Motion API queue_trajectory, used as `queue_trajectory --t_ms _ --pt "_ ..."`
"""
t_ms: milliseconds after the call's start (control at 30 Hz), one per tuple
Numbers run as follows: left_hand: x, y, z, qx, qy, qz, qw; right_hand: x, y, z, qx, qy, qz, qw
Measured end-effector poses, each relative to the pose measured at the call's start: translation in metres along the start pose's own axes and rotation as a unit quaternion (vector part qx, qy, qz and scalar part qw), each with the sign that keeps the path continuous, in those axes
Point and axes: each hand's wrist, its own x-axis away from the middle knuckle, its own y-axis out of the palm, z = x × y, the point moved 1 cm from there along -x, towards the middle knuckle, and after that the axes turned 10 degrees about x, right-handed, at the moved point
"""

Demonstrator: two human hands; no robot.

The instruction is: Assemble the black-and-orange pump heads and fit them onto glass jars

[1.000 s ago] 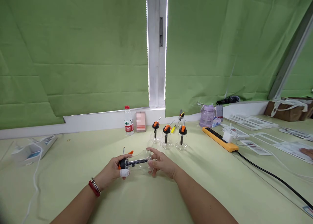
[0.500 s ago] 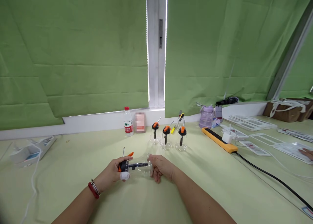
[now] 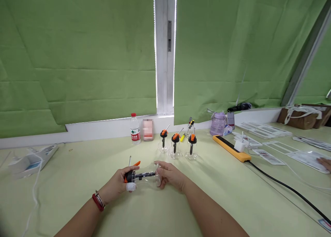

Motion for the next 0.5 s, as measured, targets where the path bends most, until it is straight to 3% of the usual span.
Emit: queue_trajectory --t_ms 267,500 --pt "0.001 0.002 0.000 0.007 -0.006 -0.006 1.000 -0.007 -0.002 0.013 0.021 0.067 0.019 0.997" --pt "-0.001 0.001 0.002 0.006 -0.008 0.022 1.000 0.004 -0.006 -0.003 0.027 -0.042 0.011 0.999"
